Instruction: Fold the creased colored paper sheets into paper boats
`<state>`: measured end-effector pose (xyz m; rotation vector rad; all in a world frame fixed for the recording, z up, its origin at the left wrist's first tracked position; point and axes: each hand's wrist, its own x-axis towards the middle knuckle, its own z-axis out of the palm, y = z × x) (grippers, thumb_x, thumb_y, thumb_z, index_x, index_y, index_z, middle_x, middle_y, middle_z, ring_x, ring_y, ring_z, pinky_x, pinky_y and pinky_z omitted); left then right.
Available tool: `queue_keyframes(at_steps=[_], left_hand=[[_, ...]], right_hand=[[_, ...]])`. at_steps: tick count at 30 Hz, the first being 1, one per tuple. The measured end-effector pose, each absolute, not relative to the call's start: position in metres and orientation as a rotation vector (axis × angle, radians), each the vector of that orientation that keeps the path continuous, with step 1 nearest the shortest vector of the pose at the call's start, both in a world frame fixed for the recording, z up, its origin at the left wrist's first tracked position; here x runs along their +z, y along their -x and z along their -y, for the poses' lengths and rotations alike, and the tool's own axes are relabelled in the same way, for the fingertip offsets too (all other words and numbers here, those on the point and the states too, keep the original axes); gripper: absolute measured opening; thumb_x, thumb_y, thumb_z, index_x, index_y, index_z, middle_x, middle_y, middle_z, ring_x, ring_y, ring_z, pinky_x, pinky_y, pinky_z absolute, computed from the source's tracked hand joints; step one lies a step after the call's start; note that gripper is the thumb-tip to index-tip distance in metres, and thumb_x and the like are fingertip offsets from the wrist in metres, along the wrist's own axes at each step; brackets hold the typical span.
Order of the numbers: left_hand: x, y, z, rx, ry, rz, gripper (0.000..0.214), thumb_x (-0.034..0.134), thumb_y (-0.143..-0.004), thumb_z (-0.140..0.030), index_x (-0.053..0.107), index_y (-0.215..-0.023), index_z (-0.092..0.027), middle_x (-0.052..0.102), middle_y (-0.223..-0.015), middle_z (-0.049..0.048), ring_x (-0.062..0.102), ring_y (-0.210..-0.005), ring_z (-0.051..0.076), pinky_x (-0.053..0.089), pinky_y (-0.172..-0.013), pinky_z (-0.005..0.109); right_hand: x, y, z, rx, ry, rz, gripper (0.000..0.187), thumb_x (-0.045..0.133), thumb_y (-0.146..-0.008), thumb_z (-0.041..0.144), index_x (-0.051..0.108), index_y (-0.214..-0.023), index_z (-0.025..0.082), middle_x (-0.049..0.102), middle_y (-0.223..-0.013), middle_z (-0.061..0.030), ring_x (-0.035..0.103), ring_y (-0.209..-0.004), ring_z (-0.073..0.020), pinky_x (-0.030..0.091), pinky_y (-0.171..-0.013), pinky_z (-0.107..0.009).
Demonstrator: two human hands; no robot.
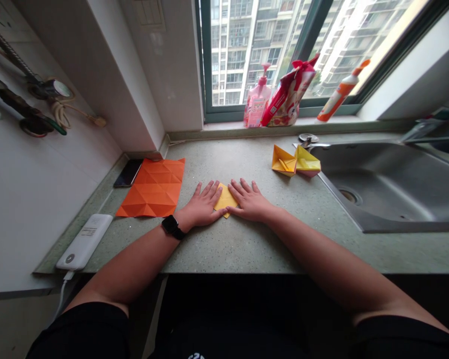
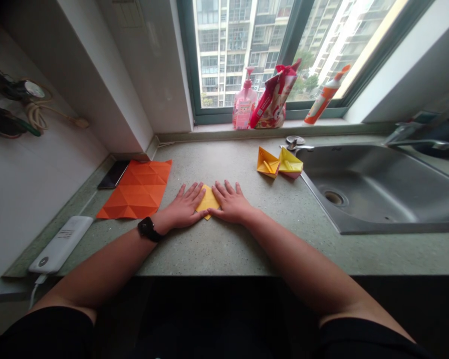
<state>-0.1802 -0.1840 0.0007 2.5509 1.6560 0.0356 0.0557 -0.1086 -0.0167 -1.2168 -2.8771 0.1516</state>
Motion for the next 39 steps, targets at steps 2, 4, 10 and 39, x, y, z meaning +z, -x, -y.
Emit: queue_keyframes(at_steps=[2,4,10,39], left_hand=[[-0.001,0.181,0.185,0.097,-2.567,-1.670,0.090,0.028,-0.113,-0.071,0.022,-0.178,-0.009,0.019,-0.185,0.0215,0.007,-0.176,0.035,-0.001,-0.140,0.063],[-0.002,0.183,0.187,0.163,-2.586,-1.674,0.088,0.033,-0.113,-0.067,0.021,-0.178,-0.009,0.018,-0.185,0.0220,0.008,-0.175,0.036,0.001,-0.140,0.063],[0.009,0.194,0.195,0.358,-2.655,-1.530,0.077,0.058,-0.109,-0.047,0.032,-0.175,-0.016,0.029,-0.183,0.0194,0.023,-0.172,0.034,0.017,-0.141,0.058],[0.026,0.204,0.191,0.675,-2.542,-1.382,0.021,0.062,-0.105,-0.022,0.081,-0.114,-0.025,0.082,-0.120,0.0061,0.077,-0.106,0.023,0.060,-0.094,0.035]], right_hand=[[-0.017,-0.056,0.109,0.147,1.215,2.870,0.098,0.037,-0.102,0.083,0.031,-0.178,0.021,0.023,-0.186,-0.0148,0.014,-0.172,-0.0473,0.017,-0.135,-0.073],[-0.019,-0.055,0.109,0.144,1.205,2.859,0.099,0.038,-0.102,0.083,0.030,-0.179,0.021,0.024,-0.186,-0.0153,0.014,-0.172,-0.0478,0.017,-0.134,-0.074],[-0.019,-0.055,0.110,0.163,1.216,2.851,0.101,0.040,-0.101,0.084,0.028,-0.179,0.022,0.024,-0.186,-0.0157,0.015,-0.172,-0.0471,0.017,-0.135,-0.073],[0.004,-0.063,0.109,0.359,0.704,2.644,0.031,0.060,-0.108,0.027,0.086,-0.123,0.034,0.085,-0.122,-0.0047,0.079,-0.106,-0.0242,0.062,-0.094,-0.041]])
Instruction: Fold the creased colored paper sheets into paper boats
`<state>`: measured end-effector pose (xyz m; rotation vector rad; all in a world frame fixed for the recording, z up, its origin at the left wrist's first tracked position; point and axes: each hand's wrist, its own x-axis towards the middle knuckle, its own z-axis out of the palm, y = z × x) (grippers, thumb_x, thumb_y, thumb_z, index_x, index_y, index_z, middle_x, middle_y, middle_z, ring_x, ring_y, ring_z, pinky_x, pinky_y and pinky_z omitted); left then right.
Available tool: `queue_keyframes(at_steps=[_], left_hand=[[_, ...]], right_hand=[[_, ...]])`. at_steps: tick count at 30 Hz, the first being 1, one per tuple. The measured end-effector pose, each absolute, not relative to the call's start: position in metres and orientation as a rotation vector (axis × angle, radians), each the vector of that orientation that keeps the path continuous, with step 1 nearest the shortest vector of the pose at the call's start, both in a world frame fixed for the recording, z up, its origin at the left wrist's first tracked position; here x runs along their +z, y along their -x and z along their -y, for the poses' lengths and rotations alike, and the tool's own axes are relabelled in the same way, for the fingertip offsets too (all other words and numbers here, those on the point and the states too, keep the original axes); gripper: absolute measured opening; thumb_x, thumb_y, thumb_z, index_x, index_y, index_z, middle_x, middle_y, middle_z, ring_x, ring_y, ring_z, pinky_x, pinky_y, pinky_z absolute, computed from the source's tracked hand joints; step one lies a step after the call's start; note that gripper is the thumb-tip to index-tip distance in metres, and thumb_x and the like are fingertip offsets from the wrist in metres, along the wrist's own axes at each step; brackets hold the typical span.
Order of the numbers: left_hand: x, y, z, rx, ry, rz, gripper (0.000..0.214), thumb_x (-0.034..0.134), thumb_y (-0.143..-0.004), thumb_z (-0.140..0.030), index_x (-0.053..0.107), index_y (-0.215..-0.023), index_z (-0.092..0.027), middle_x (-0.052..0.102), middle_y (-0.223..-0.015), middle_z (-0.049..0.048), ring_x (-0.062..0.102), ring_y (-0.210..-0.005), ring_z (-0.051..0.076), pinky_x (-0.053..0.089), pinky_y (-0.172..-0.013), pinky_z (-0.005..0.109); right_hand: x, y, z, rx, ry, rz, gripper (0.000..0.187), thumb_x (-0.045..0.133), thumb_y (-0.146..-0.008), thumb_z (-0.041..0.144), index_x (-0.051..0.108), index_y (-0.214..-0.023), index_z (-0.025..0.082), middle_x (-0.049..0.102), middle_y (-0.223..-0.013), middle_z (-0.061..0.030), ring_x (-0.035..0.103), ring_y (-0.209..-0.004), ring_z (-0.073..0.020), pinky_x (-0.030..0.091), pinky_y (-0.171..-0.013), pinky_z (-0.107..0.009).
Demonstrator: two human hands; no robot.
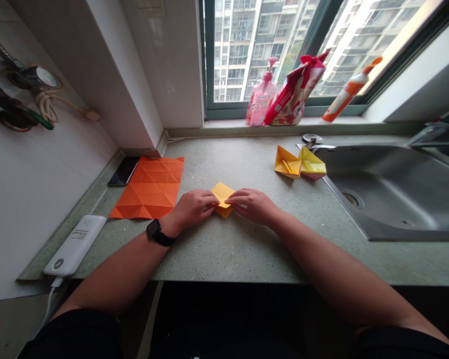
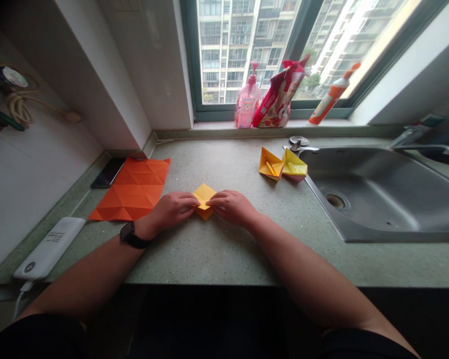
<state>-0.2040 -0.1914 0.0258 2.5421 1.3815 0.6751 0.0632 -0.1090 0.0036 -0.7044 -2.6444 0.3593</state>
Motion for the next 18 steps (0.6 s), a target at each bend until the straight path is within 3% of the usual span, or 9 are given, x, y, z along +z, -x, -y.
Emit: queue_keyframes(at_steps=[9,18], left_hand=[[0.0267,0.2004,0.1928,0.700,-2.504,-1.452,0.021,0.062,-0.107,-0.024,0.082,-0.113,-0.025,0.081,-0.122,0.0069,0.077,-0.106,0.023,0.060,-0.092,0.035],[0.0250,0.1980,0.1940,0.820,-2.384,-1.438,0.019,0.062,-0.106,-0.022,0.081,-0.107,-0.022,0.080,-0.112,0.0061,0.075,-0.096,0.020,0.058,-0.084,0.031]], right_hand=[[0.0057,-0.0652,0.1099,0.318,0.758,2.656,0.028,0.062,-0.105,0.026,0.085,-0.121,0.032,0.085,-0.118,-0.0055,0.080,-0.104,-0.0247,0.062,-0.090,-0.039],[0.0087,-0.0700,0.1108,0.372,0.678,2.628,0.027,0.054,-0.108,0.029,0.080,-0.100,0.027,0.082,-0.094,-0.0035,0.071,-0.078,-0.0178,0.051,-0.072,-0.030]])
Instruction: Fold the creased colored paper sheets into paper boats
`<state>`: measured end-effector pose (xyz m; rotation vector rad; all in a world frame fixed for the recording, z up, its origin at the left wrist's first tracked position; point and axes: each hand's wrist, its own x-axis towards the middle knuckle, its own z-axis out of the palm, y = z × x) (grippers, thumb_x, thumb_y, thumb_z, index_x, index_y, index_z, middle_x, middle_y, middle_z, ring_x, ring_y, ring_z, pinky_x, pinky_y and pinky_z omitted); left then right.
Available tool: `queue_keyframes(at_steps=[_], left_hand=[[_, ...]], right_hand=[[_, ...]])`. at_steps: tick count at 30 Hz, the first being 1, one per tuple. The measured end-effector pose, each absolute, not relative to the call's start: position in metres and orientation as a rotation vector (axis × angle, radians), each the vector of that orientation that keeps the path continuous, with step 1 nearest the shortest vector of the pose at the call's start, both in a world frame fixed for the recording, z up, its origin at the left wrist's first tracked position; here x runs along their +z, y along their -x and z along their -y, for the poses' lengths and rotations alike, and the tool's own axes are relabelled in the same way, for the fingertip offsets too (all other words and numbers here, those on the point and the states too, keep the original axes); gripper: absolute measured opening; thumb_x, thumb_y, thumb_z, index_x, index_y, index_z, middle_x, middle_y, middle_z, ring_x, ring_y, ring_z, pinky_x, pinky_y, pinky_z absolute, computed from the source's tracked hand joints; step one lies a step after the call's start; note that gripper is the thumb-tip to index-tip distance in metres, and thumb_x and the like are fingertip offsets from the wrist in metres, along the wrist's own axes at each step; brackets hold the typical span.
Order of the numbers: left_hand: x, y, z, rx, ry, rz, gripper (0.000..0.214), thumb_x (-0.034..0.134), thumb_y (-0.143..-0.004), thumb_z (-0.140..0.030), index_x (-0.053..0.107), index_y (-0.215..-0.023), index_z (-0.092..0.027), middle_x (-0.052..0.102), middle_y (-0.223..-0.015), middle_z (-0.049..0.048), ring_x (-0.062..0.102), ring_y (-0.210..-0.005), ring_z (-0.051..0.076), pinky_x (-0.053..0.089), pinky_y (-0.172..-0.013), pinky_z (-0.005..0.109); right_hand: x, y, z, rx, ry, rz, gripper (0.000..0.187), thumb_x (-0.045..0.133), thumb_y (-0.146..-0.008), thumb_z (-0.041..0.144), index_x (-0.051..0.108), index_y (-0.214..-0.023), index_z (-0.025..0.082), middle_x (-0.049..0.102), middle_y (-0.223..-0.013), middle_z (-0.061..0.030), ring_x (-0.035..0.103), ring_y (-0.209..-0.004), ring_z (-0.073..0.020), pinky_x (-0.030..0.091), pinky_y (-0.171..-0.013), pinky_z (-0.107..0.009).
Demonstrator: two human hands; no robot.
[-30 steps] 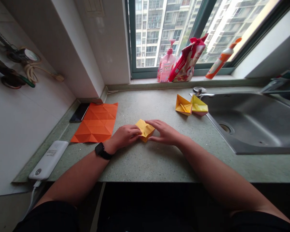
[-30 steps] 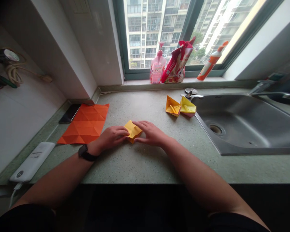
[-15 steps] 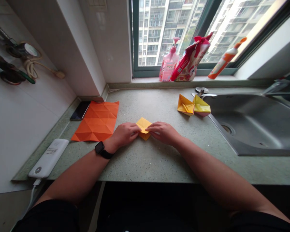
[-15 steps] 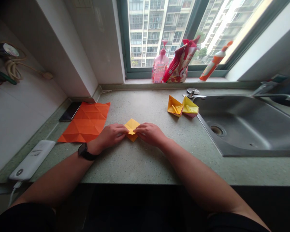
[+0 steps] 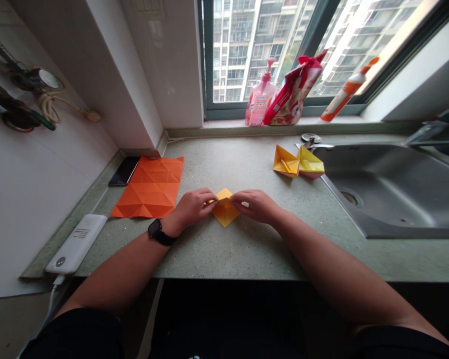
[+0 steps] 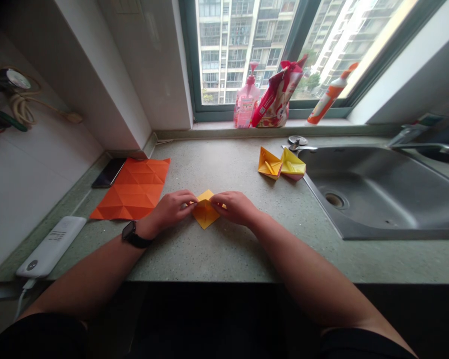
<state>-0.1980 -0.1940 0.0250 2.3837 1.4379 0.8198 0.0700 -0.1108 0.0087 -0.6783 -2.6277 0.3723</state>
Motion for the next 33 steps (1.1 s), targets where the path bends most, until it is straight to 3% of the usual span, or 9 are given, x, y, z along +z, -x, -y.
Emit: queue_keyframes(at_steps=[5,12,18,24,30,33], left_hand=[[0.025,0.195,0.194,0.869,-2.296,-1.424,0.016,0.063,-0.104,-0.022,0.079,-0.102,-0.020,0.078,-0.104,0.0049,0.070,-0.077,0.014,0.055,-0.074,0.028],[0.024,0.190,0.191,0.836,-2.271,-1.516,0.018,0.060,-0.106,-0.024,0.076,-0.100,-0.019,0.075,-0.103,0.0046,0.065,-0.073,0.014,0.051,-0.070,0.029],[0.018,0.190,0.182,0.740,-2.377,-1.638,0.014,0.063,-0.105,-0.023,0.075,-0.102,-0.020,0.076,-0.107,0.0071,0.069,-0.095,0.021,0.054,-0.088,0.036],[0.013,0.188,0.175,0.613,-2.418,-1.777,0.014,0.066,-0.105,-0.029,0.074,-0.099,-0.020,0.075,-0.111,0.0090,0.067,-0.105,0.027,0.052,-0.098,0.044],[0.013,0.188,0.178,0.637,-2.485,-1.740,0.016,0.066,-0.106,-0.030,0.073,-0.117,-0.021,0.073,-0.125,0.0104,0.065,-0.118,0.030,0.051,-0.105,0.046],[0.012,0.188,0.179,0.626,-2.575,-1.616,0.016,0.067,-0.106,-0.033,0.076,-0.115,-0.023,0.074,-0.132,0.0086,0.064,-0.124,0.030,0.048,-0.112,0.049]], right_hand=[[0.009,-0.070,0.111,0.429,0.675,2.610,0.025,0.054,-0.107,0.032,0.077,-0.097,0.025,0.078,-0.089,-0.0031,0.067,-0.075,-0.0166,0.046,-0.069,-0.029],[0.005,-0.064,0.110,0.356,0.862,2.609,0.025,0.053,-0.107,0.033,0.074,-0.095,0.026,0.074,-0.084,-0.0020,0.061,-0.071,-0.0167,0.041,-0.068,-0.030],[0.006,-0.055,0.112,0.369,1.047,2.536,0.018,0.060,-0.104,0.033,0.073,-0.095,0.026,0.076,-0.088,-0.0030,0.063,-0.074,-0.0176,0.040,-0.068,-0.031],[0.004,-0.049,0.111,0.317,1.071,2.531,0.011,0.065,-0.102,0.027,0.076,-0.103,0.024,0.077,-0.096,-0.0058,0.068,-0.089,-0.0225,0.046,-0.081,-0.034],[-0.003,-0.047,0.110,0.245,1.108,2.527,0.025,0.069,-0.100,0.024,0.077,-0.123,0.024,0.079,-0.102,-0.0067,0.070,-0.095,-0.0252,0.049,-0.089,-0.038],[-0.005,-0.046,0.110,0.214,1.107,2.527,0.029,0.068,-0.100,0.021,0.077,-0.127,0.025,0.079,-0.105,-0.0072,0.070,-0.097,-0.0256,0.050,-0.090,-0.038]])
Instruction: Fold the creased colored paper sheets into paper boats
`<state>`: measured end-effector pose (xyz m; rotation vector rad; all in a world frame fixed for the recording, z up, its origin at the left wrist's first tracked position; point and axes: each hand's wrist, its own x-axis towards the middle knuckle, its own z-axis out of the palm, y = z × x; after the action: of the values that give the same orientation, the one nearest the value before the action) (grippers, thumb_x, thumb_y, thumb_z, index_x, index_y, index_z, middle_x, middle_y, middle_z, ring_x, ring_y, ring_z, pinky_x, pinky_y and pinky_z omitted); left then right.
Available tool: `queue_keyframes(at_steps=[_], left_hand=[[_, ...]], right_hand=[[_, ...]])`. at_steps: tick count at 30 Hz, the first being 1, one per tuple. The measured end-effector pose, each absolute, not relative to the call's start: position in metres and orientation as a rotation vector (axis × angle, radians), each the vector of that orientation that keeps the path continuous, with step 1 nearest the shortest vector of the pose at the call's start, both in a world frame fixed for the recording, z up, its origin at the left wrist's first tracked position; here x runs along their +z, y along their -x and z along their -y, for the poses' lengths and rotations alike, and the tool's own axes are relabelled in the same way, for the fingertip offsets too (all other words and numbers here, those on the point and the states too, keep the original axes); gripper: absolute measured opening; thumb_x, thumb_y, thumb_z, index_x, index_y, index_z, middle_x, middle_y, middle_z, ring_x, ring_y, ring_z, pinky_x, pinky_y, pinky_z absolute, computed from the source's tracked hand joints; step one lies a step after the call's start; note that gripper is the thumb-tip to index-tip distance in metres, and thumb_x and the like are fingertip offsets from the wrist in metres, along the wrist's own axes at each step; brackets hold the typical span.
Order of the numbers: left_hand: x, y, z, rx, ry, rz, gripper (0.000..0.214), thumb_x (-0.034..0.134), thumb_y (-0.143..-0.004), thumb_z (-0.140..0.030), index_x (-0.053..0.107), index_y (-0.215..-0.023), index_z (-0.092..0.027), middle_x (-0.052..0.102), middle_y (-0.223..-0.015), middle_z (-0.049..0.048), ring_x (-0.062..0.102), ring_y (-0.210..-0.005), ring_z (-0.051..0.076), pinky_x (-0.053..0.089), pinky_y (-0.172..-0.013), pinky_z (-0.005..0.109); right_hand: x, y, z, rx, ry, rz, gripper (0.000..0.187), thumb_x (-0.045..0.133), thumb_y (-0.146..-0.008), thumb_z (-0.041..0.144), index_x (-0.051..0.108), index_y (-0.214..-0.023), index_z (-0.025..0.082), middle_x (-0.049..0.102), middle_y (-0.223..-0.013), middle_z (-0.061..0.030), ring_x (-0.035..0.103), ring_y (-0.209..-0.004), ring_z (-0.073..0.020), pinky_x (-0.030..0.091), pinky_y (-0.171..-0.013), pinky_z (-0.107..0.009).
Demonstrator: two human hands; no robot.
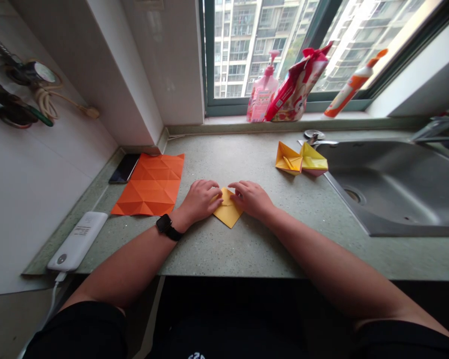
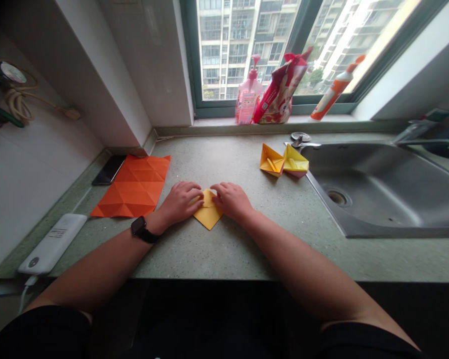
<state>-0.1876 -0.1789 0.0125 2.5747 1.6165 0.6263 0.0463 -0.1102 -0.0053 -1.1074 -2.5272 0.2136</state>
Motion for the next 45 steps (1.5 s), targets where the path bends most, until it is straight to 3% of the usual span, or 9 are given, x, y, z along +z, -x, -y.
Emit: queue_keyframes(at_steps=[6,10,18,30,35,45], left_hand=[[0.009,0.186,0.175,0.595,-2.611,-1.522,0.018,0.065,-0.108,-0.031,0.078,-0.119,-0.025,0.075,-0.143,0.0058,0.065,-0.130,0.029,0.044,-0.119,0.051],[0.005,0.186,0.172,0.574,-2.604,-1.488,0.015,0.065,-0.109,-0.029,0.077,-0.116,-0.024,0.077,-0.140,0.0054,0.067,-0.129,0.027,0.045,-0.118,0.049],[0.004,0.184,0.171,0.616,-2.641,-1.389,0.019,0.057,-0.114,-0.032,0.075,-0.117,-0.025,0.077,-0.138,0.0053,0.066,-0.130,0.025,0.046,-0.117,0.046],[0.000,0.185,0.169,0.626,-2.530,-1.458,0.019,0.060,-0.111,-0.030,0.077,-0.120,-0.026,0.077,-0.140,0.0055,0.067,-0.130,0.025,0.048,-0.117,0.047],[0.000,0.183,0.169,0.626,-2.490,-1.503,0.026,0.065,-0.110,-0.036,0.072,-0.133,-0.025,0.076,-0.141,0.0067,0.066,-0.132,0.028,0.046,-0.120,0.048],[0.002,0.184,0.169,0.574,-2.457,-1.527,0.022,0.066,-0.109,-0.036,0.074,-0.126,-0.025,0.073,-0.147,0.0076,0.063,-0.138,0.028,0.040,-0.124,0.050]], right_hand=[[-0.006,-0.046,0.110,0.145,1.062,2.540,0.020,0.067,-0.104,0.025,0.083,-0.116,0.027,0.075,-0.113,-0.0097,0.068,-0.099,-0.0265,0.050,-0.089,-0.039],[-0.005,-0.047,0.109,0.103,1.013,2.570,0.016,0.069,-0.105,0.030,0.084,-0.105,0.026,0.075,-0.118,-0.0113,0.067,-0.100,-0.0275,0.051,-0.089,-0.042],[-0.007,-0.050,0.109,0.138,0.997,2.575,0.022,0.080,-0.099,0.044,0.083,-0.116,0.029,0.075,-0.129,-0.0107,0.066,-0.114,-0.0314,0.053,-0.099,-0.047],[-0.013,-0.046,0.107,0.182,1.020,2.537,0.028,0.076,-0.100,0.047,0.080,-0.120,0.029,0.073,-0.130,-0.0114,0.064,-0.118,-0.0322,0.052,-0.103,-0.048],[-0.013,-0.046,0.108,0.221,1.051,2.540,0.032,0.075,-0.101,0.050,0.079,-0.126,0.031,0.071,-0.138,-0.0121,0.062,-0.130,-0.0354,0.050,-0.112,-0.054],[-0.012,-0.052,0.101,0.270,1.137,2.602,0.039,0.075,-0.101,0.051,0.075,-0.135,0.033,0.063,-0.155,-0.0145,0.052,-0.149,-0.0406,0.040,-0.124,-0.067]])
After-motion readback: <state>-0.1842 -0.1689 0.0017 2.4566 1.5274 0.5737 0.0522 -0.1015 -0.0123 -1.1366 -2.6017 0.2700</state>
